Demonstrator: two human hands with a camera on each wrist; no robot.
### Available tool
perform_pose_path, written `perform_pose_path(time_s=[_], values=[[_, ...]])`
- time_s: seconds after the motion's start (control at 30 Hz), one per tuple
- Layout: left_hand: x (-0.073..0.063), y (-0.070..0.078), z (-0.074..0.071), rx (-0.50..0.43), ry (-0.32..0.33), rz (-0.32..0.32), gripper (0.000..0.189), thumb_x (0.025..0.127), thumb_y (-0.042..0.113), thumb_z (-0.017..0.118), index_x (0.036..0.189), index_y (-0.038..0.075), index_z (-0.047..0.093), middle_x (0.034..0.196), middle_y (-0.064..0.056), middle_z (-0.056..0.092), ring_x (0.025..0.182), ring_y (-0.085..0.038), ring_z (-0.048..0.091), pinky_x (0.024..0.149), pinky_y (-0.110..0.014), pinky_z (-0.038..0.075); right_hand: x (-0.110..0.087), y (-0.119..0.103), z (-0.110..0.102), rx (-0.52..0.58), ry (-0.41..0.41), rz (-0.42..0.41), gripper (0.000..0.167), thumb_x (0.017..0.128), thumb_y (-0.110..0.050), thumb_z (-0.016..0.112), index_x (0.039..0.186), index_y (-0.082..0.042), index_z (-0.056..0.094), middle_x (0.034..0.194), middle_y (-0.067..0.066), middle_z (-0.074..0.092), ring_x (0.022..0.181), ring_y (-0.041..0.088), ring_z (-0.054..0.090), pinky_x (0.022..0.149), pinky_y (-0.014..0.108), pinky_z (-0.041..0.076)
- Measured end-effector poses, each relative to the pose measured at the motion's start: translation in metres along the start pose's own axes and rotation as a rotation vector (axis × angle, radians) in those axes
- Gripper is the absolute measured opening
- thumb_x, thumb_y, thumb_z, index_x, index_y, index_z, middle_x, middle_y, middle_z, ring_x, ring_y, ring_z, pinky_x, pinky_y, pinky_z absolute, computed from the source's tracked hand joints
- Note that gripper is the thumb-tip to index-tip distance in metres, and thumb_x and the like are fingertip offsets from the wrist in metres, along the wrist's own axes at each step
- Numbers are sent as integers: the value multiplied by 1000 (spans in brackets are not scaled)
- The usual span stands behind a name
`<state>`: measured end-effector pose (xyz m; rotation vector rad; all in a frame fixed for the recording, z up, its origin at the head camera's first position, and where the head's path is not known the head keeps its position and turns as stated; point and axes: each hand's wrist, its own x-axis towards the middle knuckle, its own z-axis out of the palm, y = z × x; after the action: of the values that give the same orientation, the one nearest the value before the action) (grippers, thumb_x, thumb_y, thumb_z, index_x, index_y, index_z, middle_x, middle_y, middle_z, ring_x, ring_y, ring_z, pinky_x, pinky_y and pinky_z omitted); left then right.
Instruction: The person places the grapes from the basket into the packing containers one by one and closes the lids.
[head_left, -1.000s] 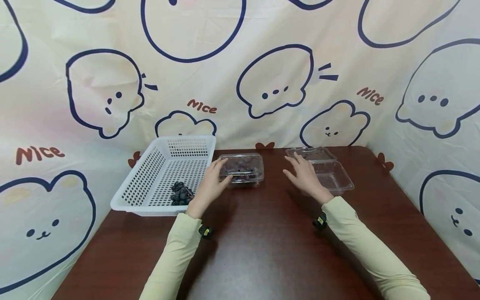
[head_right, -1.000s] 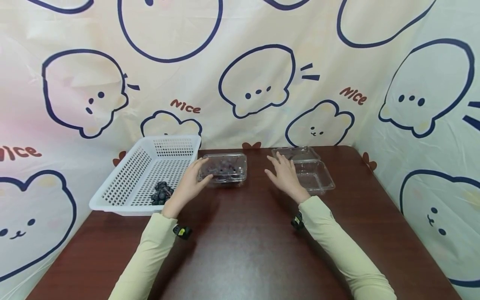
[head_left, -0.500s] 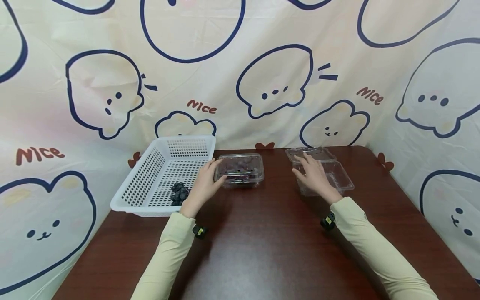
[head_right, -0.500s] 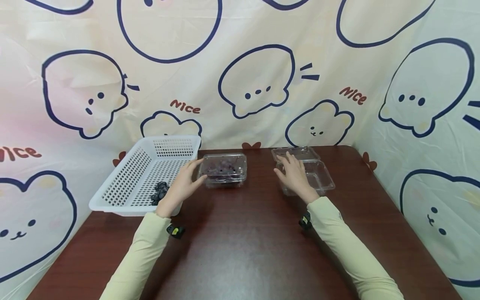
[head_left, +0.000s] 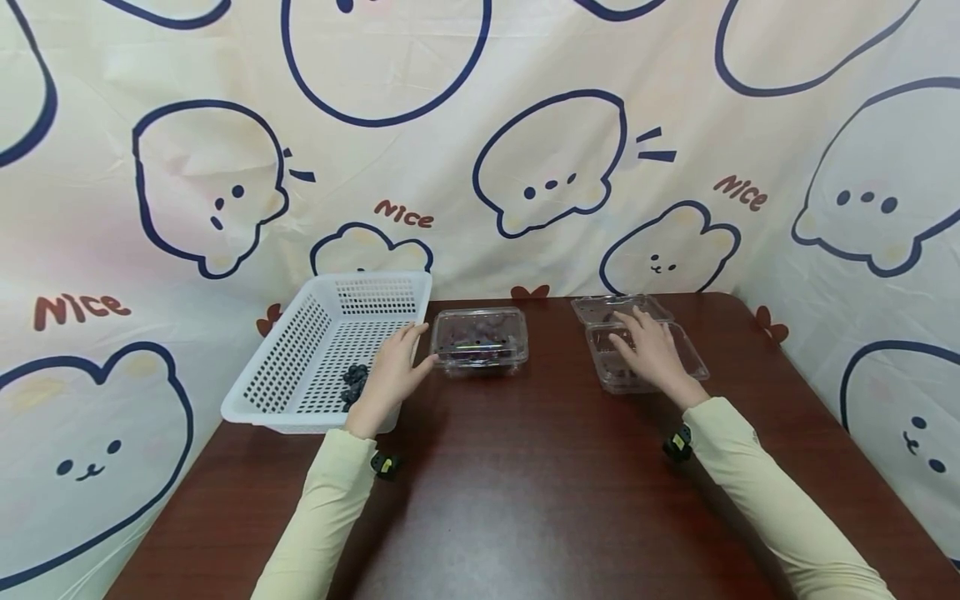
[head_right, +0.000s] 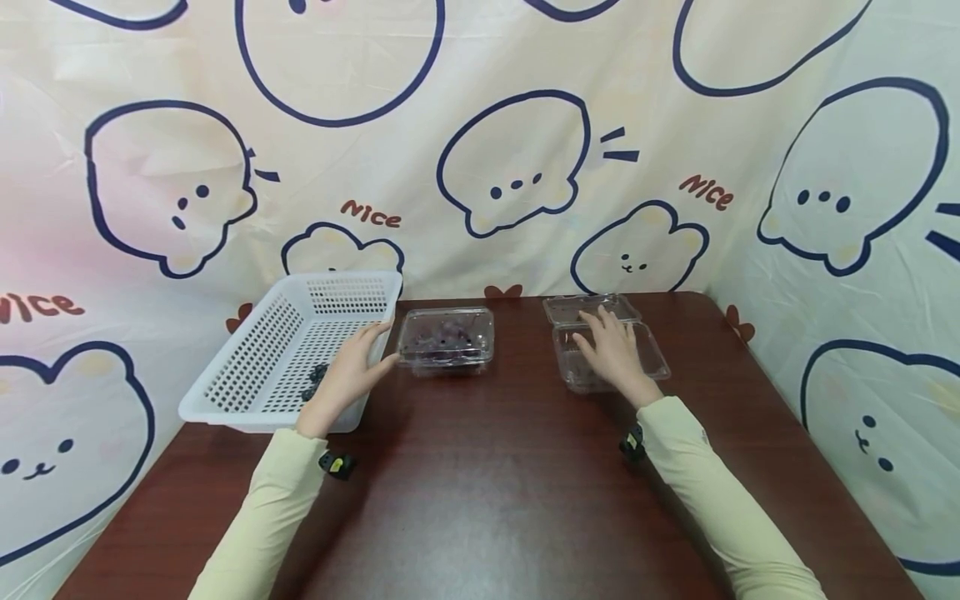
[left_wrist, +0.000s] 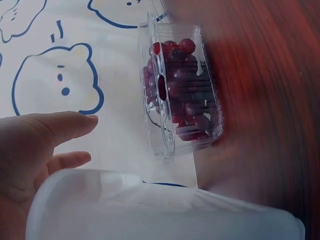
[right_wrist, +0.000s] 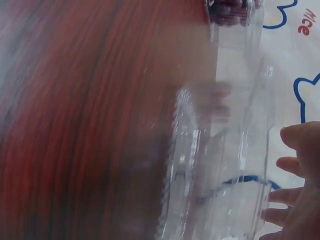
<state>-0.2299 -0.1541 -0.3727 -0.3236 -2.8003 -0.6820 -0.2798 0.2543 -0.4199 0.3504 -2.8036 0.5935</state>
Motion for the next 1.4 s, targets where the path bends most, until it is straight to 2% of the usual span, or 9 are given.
perform_pose_path(time_s=[0.33, 0.53, 0.77, 1.03, 1.4], values=[[-5, -15, -5, 34, -4, -22, 55, 88, 28, 62, 136, 7, 46, 138, -20, 43, 126, -41, 38, 102, -59, 27, -7, 23, -7, -20, 3, 32, 53, 97, -36, 45, 139, -3, 40, 145, 31, 25, 130, 52, 23, 102, 70, 10], [-8, -24, -7, 54, -32, -28, 56, 89, 31, 60, 136, 5, 44, 139, -21, 42, 126, -42, 37, 102, -59, 28, -11, 30, -12, -37, 14, 46, 53, 97, -35, 46, 137, -1, 41, 143, 33, 26, 129, 53, 23, 100, 71, 11], [-10, -27, -10, 56, -55, -65, 57, 91, 39, 56, 138, 9, 43, 139, -20, 43, 128, -42, 35, 102, -60, 25, -14, 36, -14, -37, 14, 65, 52, 97, -33, 47, 137, 0, 41, 143, 34, 25, 129, 54, 23, 100, 71, 11], [-12, -30, -12, 42, -77, -58, 57, 94, 41, 50, 138, 5, 43, 139, -20, 43, 127, -41, 37, 104, -56, 28, -16, 44, -14, -44, 6, 96, 53, 97, -33, 45, 137, 1, 39, 143, 34, 25, 129, 53, 21, 100, 71, 11], [-18, -41, -17, 51, -194, -83, 61, 98, 44, 38, 142, 1, 34, 142, -26, 34, 131, -46, 28, 105, -57, 24, -19, 58, -11, -56, -21, 118, 57, 99, -37, 39, 140, 3, 35, 142, 37, 23, 128, 54, 23, 99, 69, 18]])
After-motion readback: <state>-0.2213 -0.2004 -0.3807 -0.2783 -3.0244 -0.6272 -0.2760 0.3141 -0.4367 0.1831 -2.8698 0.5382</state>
